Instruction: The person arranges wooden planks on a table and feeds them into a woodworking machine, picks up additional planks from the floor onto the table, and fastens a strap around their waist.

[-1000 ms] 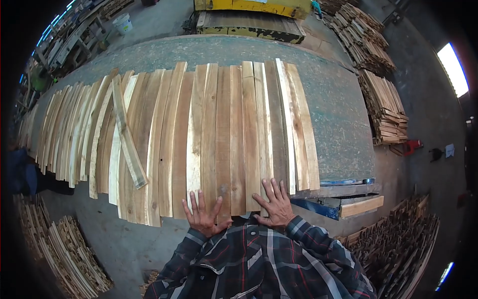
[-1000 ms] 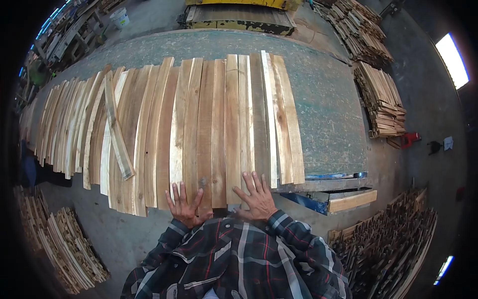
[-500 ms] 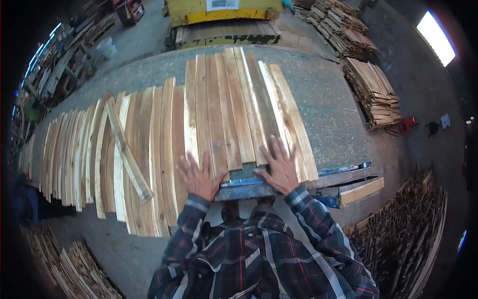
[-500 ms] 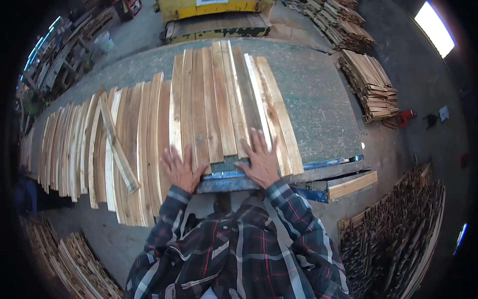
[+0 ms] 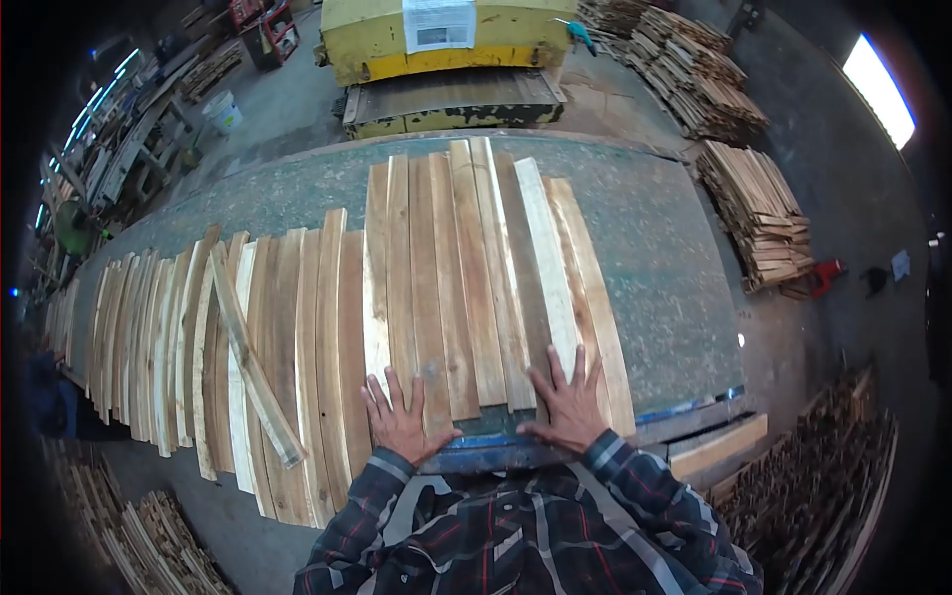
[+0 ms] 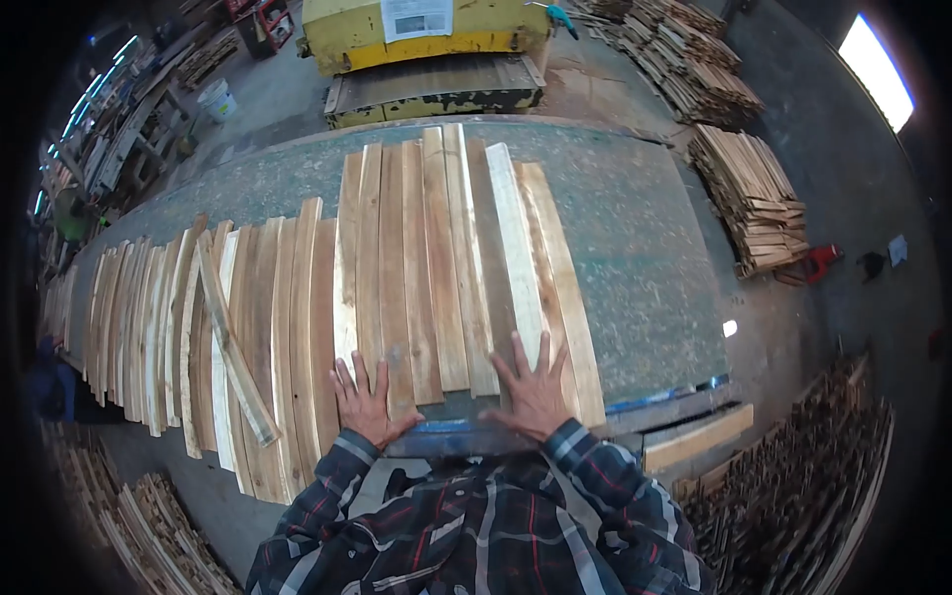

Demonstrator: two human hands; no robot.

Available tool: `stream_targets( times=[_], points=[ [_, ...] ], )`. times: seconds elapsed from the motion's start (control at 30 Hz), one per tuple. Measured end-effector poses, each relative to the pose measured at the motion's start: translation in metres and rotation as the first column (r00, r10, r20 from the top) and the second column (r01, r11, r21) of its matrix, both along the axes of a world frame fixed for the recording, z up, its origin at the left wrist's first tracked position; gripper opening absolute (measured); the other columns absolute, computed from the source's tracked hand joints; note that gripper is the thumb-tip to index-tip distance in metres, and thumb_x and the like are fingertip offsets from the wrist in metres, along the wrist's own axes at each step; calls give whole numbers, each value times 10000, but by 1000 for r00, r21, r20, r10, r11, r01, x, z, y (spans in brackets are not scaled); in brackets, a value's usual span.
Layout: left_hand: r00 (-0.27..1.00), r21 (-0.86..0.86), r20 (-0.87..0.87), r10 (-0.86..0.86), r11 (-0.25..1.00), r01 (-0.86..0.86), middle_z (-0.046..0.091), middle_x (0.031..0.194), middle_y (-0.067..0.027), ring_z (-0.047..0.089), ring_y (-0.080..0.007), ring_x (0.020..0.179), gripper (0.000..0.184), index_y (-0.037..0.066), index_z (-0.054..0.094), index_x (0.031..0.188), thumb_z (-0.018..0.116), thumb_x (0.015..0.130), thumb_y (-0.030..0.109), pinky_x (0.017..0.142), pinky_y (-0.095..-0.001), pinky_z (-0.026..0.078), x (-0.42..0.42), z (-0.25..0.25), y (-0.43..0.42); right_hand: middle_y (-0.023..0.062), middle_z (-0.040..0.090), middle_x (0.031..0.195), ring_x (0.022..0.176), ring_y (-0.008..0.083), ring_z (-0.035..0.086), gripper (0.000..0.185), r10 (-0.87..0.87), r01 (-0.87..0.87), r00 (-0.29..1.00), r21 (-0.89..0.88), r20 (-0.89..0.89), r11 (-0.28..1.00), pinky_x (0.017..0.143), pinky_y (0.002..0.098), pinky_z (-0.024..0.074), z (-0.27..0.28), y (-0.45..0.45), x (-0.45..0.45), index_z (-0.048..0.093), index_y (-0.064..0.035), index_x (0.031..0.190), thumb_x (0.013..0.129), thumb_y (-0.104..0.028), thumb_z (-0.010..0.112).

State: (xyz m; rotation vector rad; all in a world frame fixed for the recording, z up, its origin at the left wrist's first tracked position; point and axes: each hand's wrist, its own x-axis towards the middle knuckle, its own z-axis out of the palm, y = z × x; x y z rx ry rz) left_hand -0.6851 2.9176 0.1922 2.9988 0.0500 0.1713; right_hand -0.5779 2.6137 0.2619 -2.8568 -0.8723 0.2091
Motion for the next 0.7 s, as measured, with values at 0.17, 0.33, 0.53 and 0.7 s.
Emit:
stream_targets(
  times=[0.17, 0.33, 0.53, 0.7],
  points=[
    [999, -51, 4, -32, 998, 32, 104, 1626, -404, 29, -628, 1497, 1257, 33, 339, 1580, 542, 724, 931, 1171, -747, 74, 22, -1, 6, 225, 69, 1700, 1471, 658, -44, 989, 39, -40, 999, -55, -10, 998, 1129, 809, -25, -21, 8, 30, 436, -218, 1552, 759, -762, 670],
    [999, -40, 40, -12, 999, 13, 77, 1644, -375, 32, -606, 1507, 1253, 49, 267, 1611, 631, 729, 863, 1191, -717, 66, 118, -5, 25, 249, 120, 1688, 1547, 514, 24, 954, 46, -47, 997, 11, 54, 999, 1161, 771, -14, -29, 27, 109, 411, -156, 1564, 815, -681, 682],
    [999, -32, 23, 25, 999, -24, 147, 1636, -351, 79, -596, 1505, 1194, 81, 289, 1609, 646, 750, 830, 1210, -683, 79, 248, 0, 67, 322, 258, 1619, 1577, 381, 105, 940, 126, -126, 986, -9, 108, 992, 1204, 702, -67, -20, 70, 234, 414, -57, 1550, 892, -715, 553],
    [999, -35, 8, 49, 998, -49, 193, 1626, -347, 103, -584, 1505, 1127, 77, 330, 1592, 626, 789, 810, 1217, -668, 86, 351, 4, 104, 347, 412, 1522, 1560, 386, 172, 865, 188, -179, 956, -57, 227, 982, 1222, 675, -53, -20, 116, 343, 435, -58, 1537, 940, -681, 496]
  ],
)
